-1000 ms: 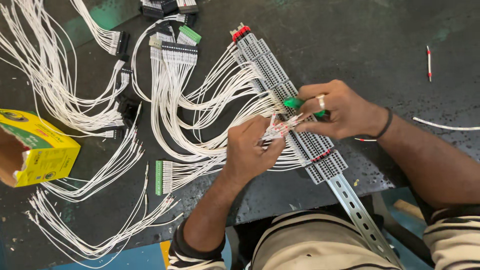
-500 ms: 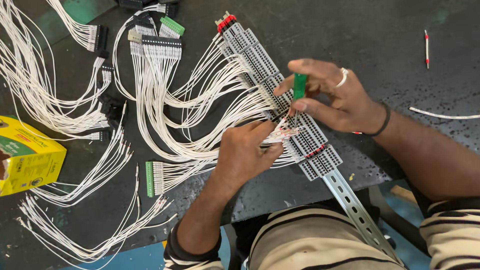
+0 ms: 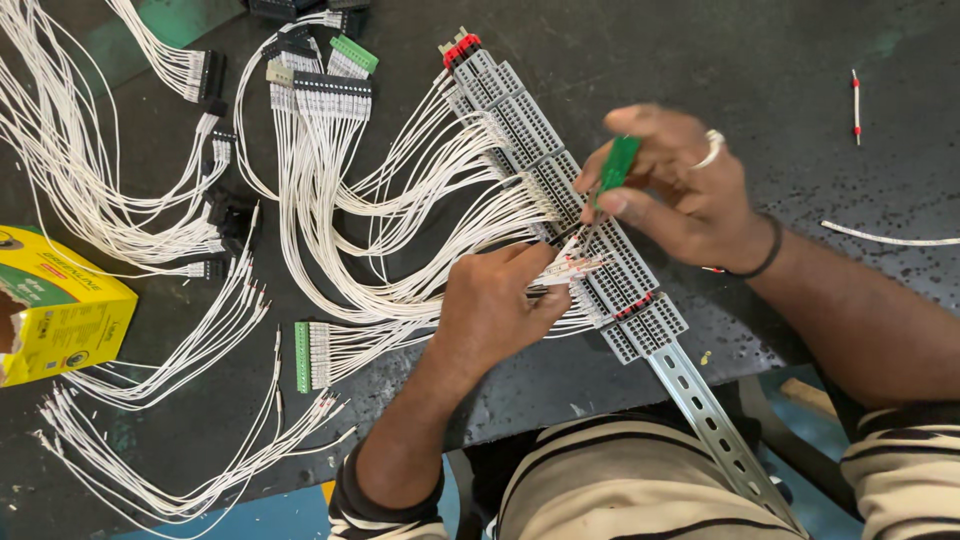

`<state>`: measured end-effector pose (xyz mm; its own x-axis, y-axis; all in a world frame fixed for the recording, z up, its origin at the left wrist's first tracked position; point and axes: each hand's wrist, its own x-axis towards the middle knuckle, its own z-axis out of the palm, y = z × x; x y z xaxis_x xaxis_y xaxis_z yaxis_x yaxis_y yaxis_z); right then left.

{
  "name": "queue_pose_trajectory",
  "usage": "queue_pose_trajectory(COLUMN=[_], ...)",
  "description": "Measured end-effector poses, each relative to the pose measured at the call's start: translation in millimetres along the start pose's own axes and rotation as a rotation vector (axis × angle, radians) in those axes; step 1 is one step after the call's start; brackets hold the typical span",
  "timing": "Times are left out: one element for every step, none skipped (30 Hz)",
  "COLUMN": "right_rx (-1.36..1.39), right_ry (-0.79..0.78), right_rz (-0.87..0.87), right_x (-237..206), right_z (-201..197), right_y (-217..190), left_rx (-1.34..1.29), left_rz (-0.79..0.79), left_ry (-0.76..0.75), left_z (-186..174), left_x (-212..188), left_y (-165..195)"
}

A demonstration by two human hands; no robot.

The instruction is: The person inserts stripped white wire ends into terminal blocks mounted on a DIN rail and uses a green-handled screwdriver to tighten the terminal screws, working through groups of wires one at a time. They lift and reposition wire bundles between insertions and continue tightening successive terminals along the rail.

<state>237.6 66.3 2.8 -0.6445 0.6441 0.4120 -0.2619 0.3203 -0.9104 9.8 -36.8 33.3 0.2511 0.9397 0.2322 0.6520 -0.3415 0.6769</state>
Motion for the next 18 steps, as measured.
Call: queue_pose_trajectory(right_rx=[-0.041,-0.111,-0.184,-0.259,-0.185,-0.109,-0.031,-0.108,-0.187,-0.269,-0.278,-0.287,-0.297,-0.250,-0.202,-0.151,-0.217,-0.284], right_ry=[-0.024,-0.038,-0.047,-0.056,-0.043,-0.031,-0.018,-0.033,-0.048,-0.063,-0.075,-0.080,-0.088,-0.068,-0.048,-0.026,-0.036,-0.047], right_rz=[0.011,-0.011,-0.036,-0.061,-0.053,-0.043,-0.031,-0.056,-0.085,-0.117,-0.116,-0.116,-0.115,-0.095,-0.071,-0.046,-0.065,-0.085], right_x=[0.0,-0.4,-0.1,0.0,0.8,1.7,2.5,4.8,6.9,8.3,8.7,8.4,7.7,7.1,6.1,5.6,6.0,7.3], right_z=[0.5,0.9,1.2,1.6,1.8,2.4,2.9,3.2,3.6,3.0,2.5,2.3,1.4,1.0,-0.1,-0.7,-1.4,-2.2], right_y=[1.2,0.9,0.8,-0.4,-1.7,-3.2,-5.1,-5.7,-6.1,-7.0,-8.0,-8.8,-9.3,-9.6,-10.0,-10.2,-10.2,-10.4], left_rx=[0.005,0.011,0.017,0.018,0.021,0.022,0.020,0.017,0.016,0.016,0.014,0.014,0.018,0.023,0.026,0.035,0.045,0.055], left_rz=[0.004,0.008,0.017,0.024,0.026,0.026,0.022,0.017,0.014,0.014,0.012,0.014,0.017,0.017,0.014,0.006,-0.001,-0.009], left_ry=[-0.002,-0.005,-0.010,-0.005,0.000,0.004,-0.003,-0.010,-0.015,-0.006,0.001,0.002,0.015,0.034,0.050,0.049,0.049,0.050], left_z=[0.0,0.2,0.3,0.9,1.3,1.6,1.6,1.5,1.6,1.8,2.5,2.9,4.0,5.1,6.4,7.8,9.1,10.3], left_x=[-0.3,-0.3,-0.1,0.3,0.4,-0.1,-0.5,-1.0,-1.3,-1.2,-1.6,-1.3,-1.0,-0.7,-0.6,-0.7,-0.5,-0.5], left_y=[0.0,-0.2,-0.6,-0.8,-1.1,-1.2,-1.5,-1.9,-2.5,-3.0,-3.0,-3.4,-3.4,-3.3,-2.8,-1.9,-1.3,-0.7])
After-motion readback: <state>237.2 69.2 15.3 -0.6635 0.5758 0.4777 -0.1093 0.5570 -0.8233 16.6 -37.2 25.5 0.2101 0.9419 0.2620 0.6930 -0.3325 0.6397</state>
